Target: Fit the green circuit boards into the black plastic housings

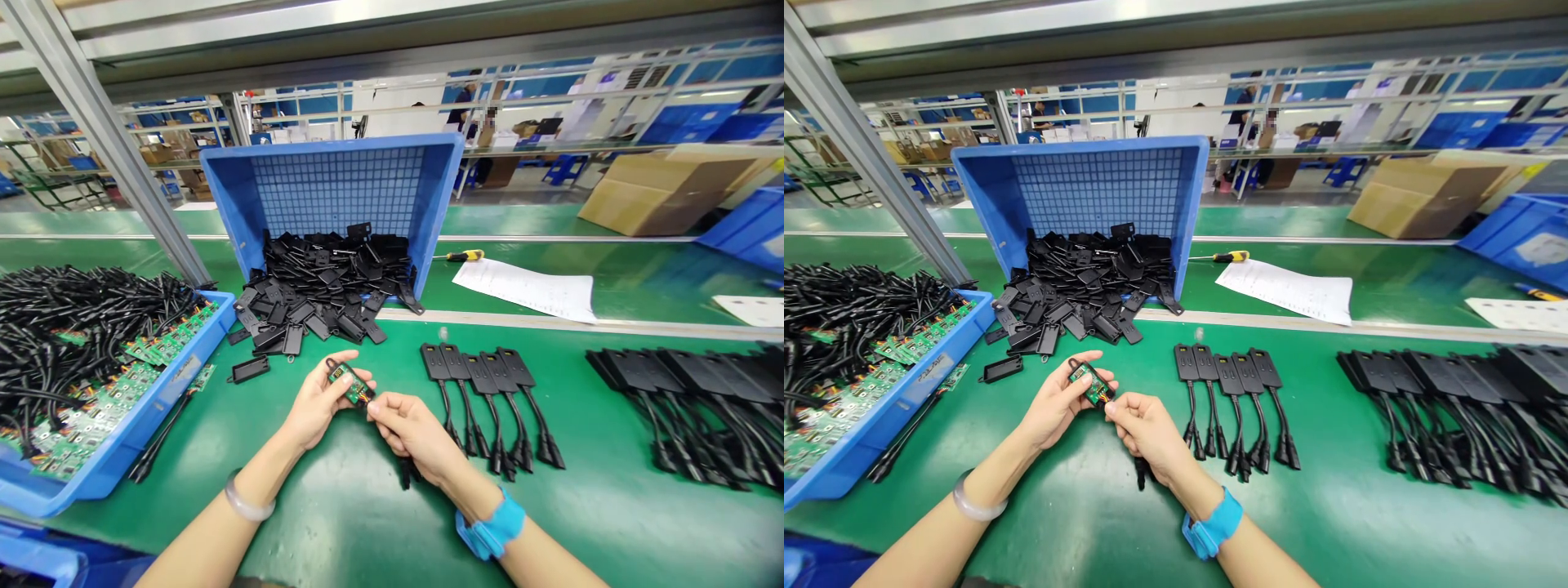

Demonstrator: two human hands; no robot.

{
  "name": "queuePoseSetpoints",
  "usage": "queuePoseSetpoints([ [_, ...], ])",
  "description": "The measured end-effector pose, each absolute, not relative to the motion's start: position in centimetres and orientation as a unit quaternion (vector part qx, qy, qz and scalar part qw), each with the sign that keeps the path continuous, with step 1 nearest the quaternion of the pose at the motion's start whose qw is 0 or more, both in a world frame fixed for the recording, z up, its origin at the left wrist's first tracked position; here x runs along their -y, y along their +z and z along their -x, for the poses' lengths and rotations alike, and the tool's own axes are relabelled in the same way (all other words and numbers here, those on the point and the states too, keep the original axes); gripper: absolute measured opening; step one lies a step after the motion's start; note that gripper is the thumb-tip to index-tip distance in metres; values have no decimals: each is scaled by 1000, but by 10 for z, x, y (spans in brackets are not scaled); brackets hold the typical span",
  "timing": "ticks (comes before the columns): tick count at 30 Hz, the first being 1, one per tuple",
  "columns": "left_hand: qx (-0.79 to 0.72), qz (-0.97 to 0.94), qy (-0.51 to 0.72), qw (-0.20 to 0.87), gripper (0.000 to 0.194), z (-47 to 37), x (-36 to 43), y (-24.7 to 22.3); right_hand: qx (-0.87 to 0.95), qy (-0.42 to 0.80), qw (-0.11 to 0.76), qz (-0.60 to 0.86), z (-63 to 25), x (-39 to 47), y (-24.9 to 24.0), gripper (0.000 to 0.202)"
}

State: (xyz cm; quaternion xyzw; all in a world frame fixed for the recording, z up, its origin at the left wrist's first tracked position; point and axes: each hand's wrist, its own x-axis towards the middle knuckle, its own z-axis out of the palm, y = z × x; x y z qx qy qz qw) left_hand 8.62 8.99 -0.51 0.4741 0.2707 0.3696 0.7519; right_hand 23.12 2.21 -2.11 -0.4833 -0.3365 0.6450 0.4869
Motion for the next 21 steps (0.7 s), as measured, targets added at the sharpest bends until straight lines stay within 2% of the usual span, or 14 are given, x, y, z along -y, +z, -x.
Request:
queuePoseSetpoints([
  [12, -318, -498, 405, 698, 36, -92, -88, -15, 395, 587, 449, 545, -231, -24, -27, 44],
  [18, -327, -536, 411, 661, 38, -94, -85, -16, 485, 443, 477, 584, -230, -23, -31, 34],
  [21, -329, -538, 409, 660, 36, -94, -83, -15, 496, 427, 478, 586, -230, -23, -31, 30],
])
